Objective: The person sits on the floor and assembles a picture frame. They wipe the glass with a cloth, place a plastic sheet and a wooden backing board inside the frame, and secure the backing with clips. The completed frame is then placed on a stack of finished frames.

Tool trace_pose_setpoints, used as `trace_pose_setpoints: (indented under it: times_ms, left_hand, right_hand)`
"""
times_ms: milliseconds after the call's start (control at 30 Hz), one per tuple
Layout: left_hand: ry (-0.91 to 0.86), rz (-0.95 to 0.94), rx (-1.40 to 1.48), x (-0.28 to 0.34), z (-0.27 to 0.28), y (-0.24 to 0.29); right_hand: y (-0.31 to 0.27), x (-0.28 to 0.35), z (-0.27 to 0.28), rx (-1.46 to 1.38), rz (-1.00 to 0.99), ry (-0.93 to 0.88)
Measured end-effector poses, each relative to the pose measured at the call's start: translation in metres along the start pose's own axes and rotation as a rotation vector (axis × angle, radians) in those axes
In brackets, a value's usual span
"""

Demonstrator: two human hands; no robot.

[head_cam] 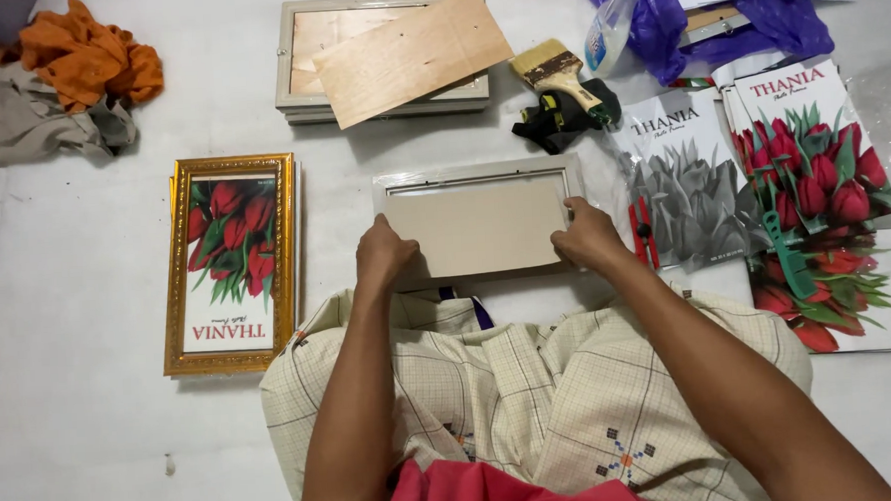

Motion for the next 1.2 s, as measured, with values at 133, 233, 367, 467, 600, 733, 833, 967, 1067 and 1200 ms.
trace_pose_setpoints:
  times_ms: [133, 233, 367, 467, 600, 733, 833, 967, 1067, 1200]
  left_hand:
    - [0.015, -0.088, -0.063, 0.038, 0.006, 0.033]
    - [0.026, -0.248, -0.054, 0.06, 0.011, 0.055]
    - [0.074, -0.371, -0.061, 0.076, 0.015, 0.072]
    - [0.094, -0.379, -0.176, 0.057, 0.007, 0.056]
    - [0.162, -0.395, -0.456, 0.012, -0.019, 0.02]
    - [-0.113, -0.049, 0.242, 0.081, -0.022, 0.043]
    - [-0.003, -0.549, -0.775, 0.033, -0.074, 0.044]
    - [-0.187, -0.393, -0.803, 0.034, -0.087, 0.041]
    - [-0.232, -0.369, -0.782, 0.042, -0.086, 0.042]
    - [-0.259, -0.372, -0.785, 0.044, -0.085, 0.047]
  right_hand:
    - [0.001, -0.006, 0.006, 0.026, 0.032, 0.002]
    - [0.01, -0.014, 0.007, 0.082, 0.053, 0.026]
    - [-0.003, -0.001, 0.009, 0.089, 0.102, 0.035]
    - [0.003, -0.008, 0.009, 0.168, 0.182, 0.045]
    - [-0.004, 0.002, -0.007, 0.461, 0.316, 0.059]
    - [-0.013, 0.012, -0.028, 0.649, 0.304, -0.047]
    - [-0.02, 0.017, -0.039, 0.778, 0.348, -0.09]
    - [-0.003, -0.004, -0.052, 0.847, 0.341, -0.047]
    - [-0.001, -0.009, -0.054, 0.85, 0.33, -0.042]
    - [-0.002, -0.01, -0.057, 0.799, 0.331, -0.048]
Point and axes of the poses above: each hand's wrist, its own x-axis away from the middle knuckle, its own z-axis out of the back of the hand, y = z × x, the point moved 7 cm from there along -x, towards the middle knuckle, and after that the axes turned 11 degrees about -y, right-handed, at the moved point
